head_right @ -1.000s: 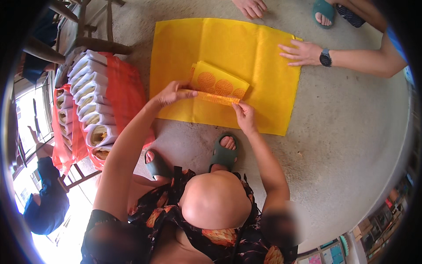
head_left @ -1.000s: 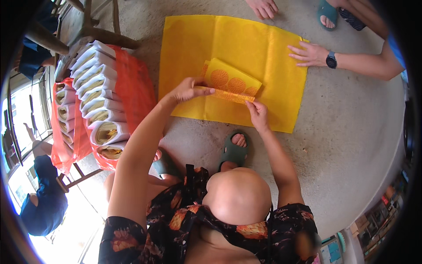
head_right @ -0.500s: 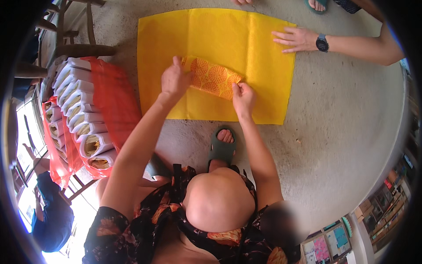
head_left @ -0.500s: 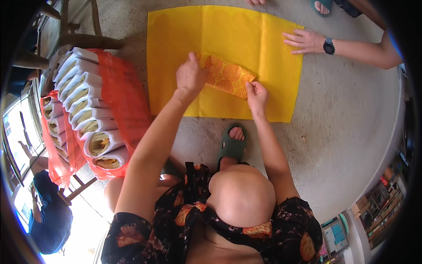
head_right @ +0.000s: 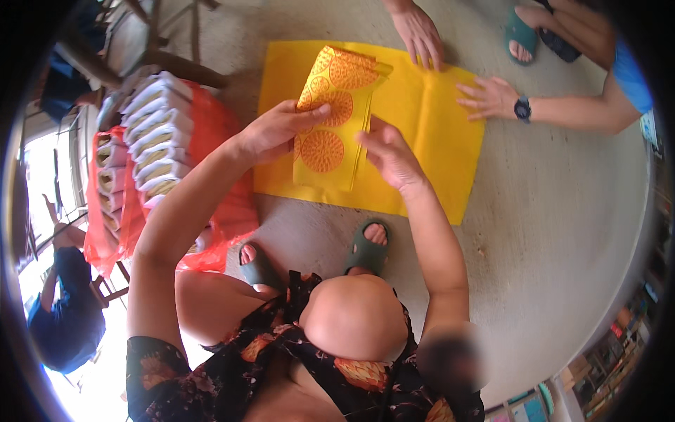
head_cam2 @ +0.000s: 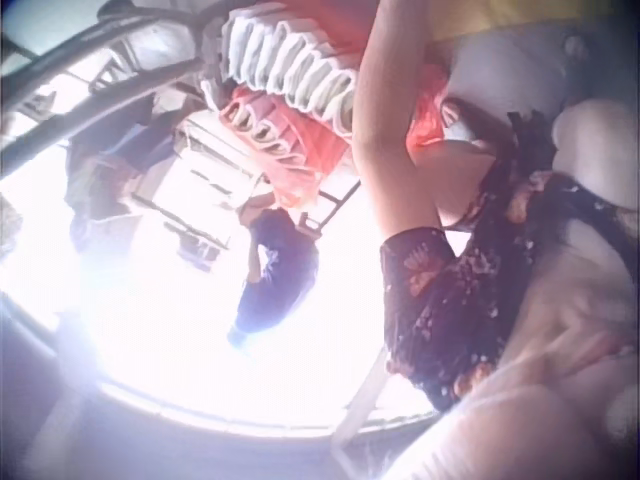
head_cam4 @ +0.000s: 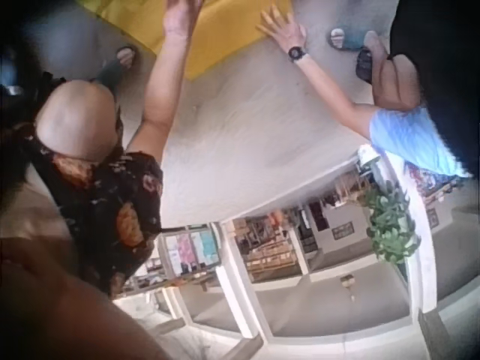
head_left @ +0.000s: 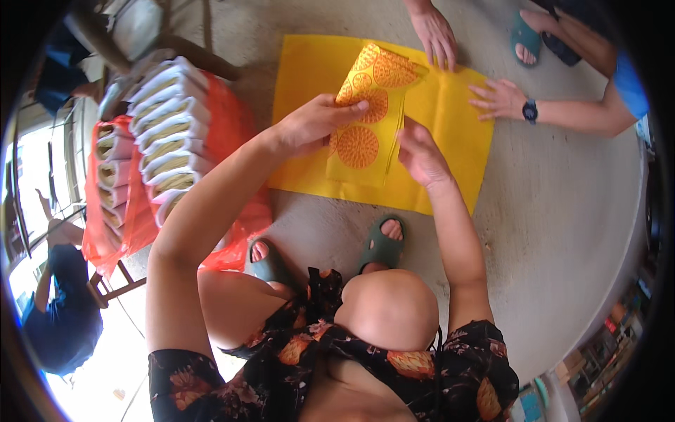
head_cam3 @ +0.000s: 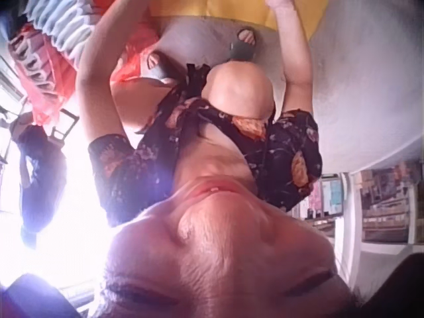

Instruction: The person folds yellow patterned papers by hand and places them into organized plastic bags.

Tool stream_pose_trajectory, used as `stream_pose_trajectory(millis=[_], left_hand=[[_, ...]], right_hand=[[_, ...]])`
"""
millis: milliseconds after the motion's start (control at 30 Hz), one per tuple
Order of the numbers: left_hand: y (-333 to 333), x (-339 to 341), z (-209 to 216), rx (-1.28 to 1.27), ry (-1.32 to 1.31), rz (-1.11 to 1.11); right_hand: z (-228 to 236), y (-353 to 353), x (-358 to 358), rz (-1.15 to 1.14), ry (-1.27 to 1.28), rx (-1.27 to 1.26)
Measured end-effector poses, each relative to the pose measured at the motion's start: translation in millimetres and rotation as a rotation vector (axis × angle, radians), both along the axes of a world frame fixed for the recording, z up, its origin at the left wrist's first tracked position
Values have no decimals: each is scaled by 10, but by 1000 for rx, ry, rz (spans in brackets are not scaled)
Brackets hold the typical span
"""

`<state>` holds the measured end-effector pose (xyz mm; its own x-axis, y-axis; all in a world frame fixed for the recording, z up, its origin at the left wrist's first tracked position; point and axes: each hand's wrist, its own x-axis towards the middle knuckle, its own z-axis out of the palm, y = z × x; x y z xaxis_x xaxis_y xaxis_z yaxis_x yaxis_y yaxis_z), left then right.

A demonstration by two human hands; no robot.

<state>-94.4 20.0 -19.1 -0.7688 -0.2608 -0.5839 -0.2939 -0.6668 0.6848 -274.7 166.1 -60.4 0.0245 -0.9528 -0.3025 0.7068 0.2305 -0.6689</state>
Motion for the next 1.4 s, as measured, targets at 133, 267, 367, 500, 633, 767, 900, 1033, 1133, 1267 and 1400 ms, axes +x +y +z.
stream_pose_trajectory(millis=[133, 267, 367, 500, 633, 767, 900, 1033, 1133, 1267, 1400], left_hand=[[-61, 559, 544, -219, -86, -6], [-24, 1289, 1079, -213, -8, -42], [70, 1828, 1117, -7, 374, 135], [129, 2238, 1010, 23, 541, 242], [510, 2231, 999, -442, 256, 551], [719, 2357, 1039, -1205, 43, 619], [812, 2430, 1046, -1388, 47, 580], [568, 2587, 1276, -1372, 13, 602], [355, 3133, 1021, -1534, -467, 871], [350, 3215, 907, -1768, -705, 465], [420, 3115, 759, -1759, -897, 171]], right_hand=[[414, -478, 453, 167, 72, -22], [684, -714, 759, 362, 7, -75], [728, -826, 1045, 301, -1, -439], [978, -1140, 1230, 564, 450, -737], [1196, -1086, 1601, 385, 408, -489], [1354, -838, 1745, 525, -323, -23], [1269, -586, 1936, 463, 64, 61], [1339, -775, 1802, 215, 352, -77], [1411, -1058, 1616, 73, 527, -188], [1422, -1320, 1806, 100, 625, -277], [1285, -1504, 2011, 170, 716, -360]])
